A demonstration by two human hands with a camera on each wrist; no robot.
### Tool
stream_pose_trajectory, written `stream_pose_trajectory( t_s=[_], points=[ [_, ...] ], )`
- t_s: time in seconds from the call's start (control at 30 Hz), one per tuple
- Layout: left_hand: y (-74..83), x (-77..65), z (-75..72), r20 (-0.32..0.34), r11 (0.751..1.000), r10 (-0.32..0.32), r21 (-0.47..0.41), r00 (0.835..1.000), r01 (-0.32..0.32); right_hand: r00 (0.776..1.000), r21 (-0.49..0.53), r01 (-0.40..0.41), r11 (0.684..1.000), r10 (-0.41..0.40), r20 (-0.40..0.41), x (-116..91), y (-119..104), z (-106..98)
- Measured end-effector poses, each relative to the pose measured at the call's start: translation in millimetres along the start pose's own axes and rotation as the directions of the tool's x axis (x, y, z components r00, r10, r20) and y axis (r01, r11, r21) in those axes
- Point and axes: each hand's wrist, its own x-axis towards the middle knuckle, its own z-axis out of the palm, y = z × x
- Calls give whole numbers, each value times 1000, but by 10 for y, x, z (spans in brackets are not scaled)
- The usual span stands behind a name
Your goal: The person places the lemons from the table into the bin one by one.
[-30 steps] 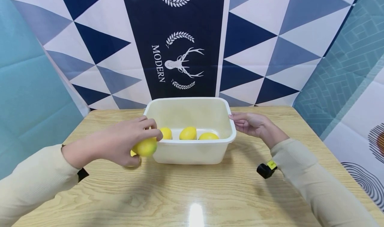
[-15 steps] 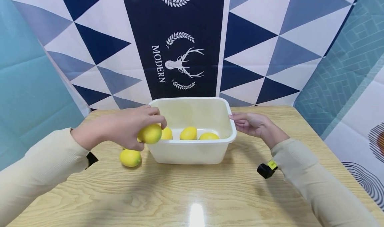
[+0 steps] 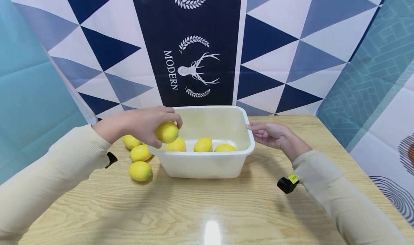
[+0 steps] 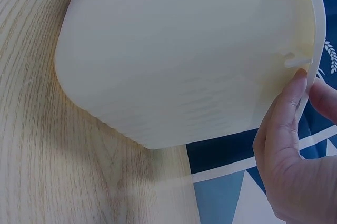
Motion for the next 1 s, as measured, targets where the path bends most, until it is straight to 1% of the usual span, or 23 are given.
stream_pose_trajectory(
  t_s=[0.3,0.5,0.8,1.0],
  points=[
    [-80,172,-34,36,1000,-19,-2,999,19,1000,12,-2,1000,2,-5,3,-1,0],
    [-115,321,17,82,999,-26,21,996,25,1000,9,-1,1000,1,-9,1,0,6],
    [-66,542,68,160,999,-40,43,986,33,1000,5,-5,1000,6,-20,-6,-4,9],
    [-25,622,64,196,998,-48,58,979,37,1000,5,-1,1000,1,-13,-19,-3,8]
  ],
)
